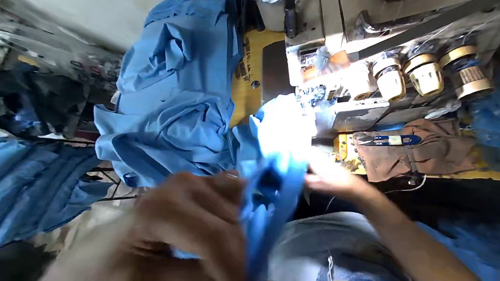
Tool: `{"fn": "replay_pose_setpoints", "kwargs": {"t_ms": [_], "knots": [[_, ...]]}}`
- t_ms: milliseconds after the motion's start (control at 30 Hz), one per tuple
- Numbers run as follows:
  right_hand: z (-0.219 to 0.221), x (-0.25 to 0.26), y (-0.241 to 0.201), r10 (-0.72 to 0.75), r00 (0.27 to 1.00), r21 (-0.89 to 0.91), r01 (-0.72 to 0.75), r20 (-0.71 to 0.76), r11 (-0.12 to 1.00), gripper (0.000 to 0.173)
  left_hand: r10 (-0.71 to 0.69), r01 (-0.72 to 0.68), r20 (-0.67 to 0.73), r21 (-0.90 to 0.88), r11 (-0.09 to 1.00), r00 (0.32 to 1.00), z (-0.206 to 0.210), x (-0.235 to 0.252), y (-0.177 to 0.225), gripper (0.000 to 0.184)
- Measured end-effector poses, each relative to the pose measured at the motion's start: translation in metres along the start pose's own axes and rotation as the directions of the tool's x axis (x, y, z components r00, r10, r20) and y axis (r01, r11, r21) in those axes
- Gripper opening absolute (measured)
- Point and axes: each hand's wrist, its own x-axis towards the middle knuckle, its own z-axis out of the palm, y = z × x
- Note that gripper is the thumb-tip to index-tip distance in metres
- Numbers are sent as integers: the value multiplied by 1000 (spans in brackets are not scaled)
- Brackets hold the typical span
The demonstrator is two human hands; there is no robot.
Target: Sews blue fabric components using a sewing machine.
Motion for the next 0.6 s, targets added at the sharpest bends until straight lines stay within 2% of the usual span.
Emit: {"fn": "replay_pose_setpoints", "kwargs": {"t_ms": [67,100,133,200,300,333,400,500,600], "knots": [[-31,4,9,-67,998,-46,66,-9,997,22,-61,56,-139,-35,998,988,-30,-25,7,10],[-38,2,4,-132,989,-90,125,-65,988,20,-66,55,-167,-71,996,984,-37,-31,6,11],[-41,2,-6,-222,968,-192,197,-117,961,18,-57,39,-168,-108,993,984,-38,-33,3,10],[-37,7,-24,-382,918,-417,309,-103,855,21,-32,8,-123,-190,982,992,-32,-28,-2,6],[-31,16,-19,-477,875,-587,342,-87,734,20,-33,-2,-165,-206,979,986,-20,-18,5,9],[-34,17,-10,-503,856,-599,341,-122,725,18,-32,-2,-185,-178,984,982,-23,-22,6,10],[-41,16,7,-513,835,-518,355,-199,778,15,-19,-13,-196,-157,988,980,-30,-30,4,12],[-34,12,9,-457,839,-452,300,-294,840,14,-29,-11,-185,-207,978,982,-28,-26,5,12],[-27,19,8,-490,814,-503,296,-312,812,16,-33,-5,-172,-217,976,985,-22,-23,7,9]]}}
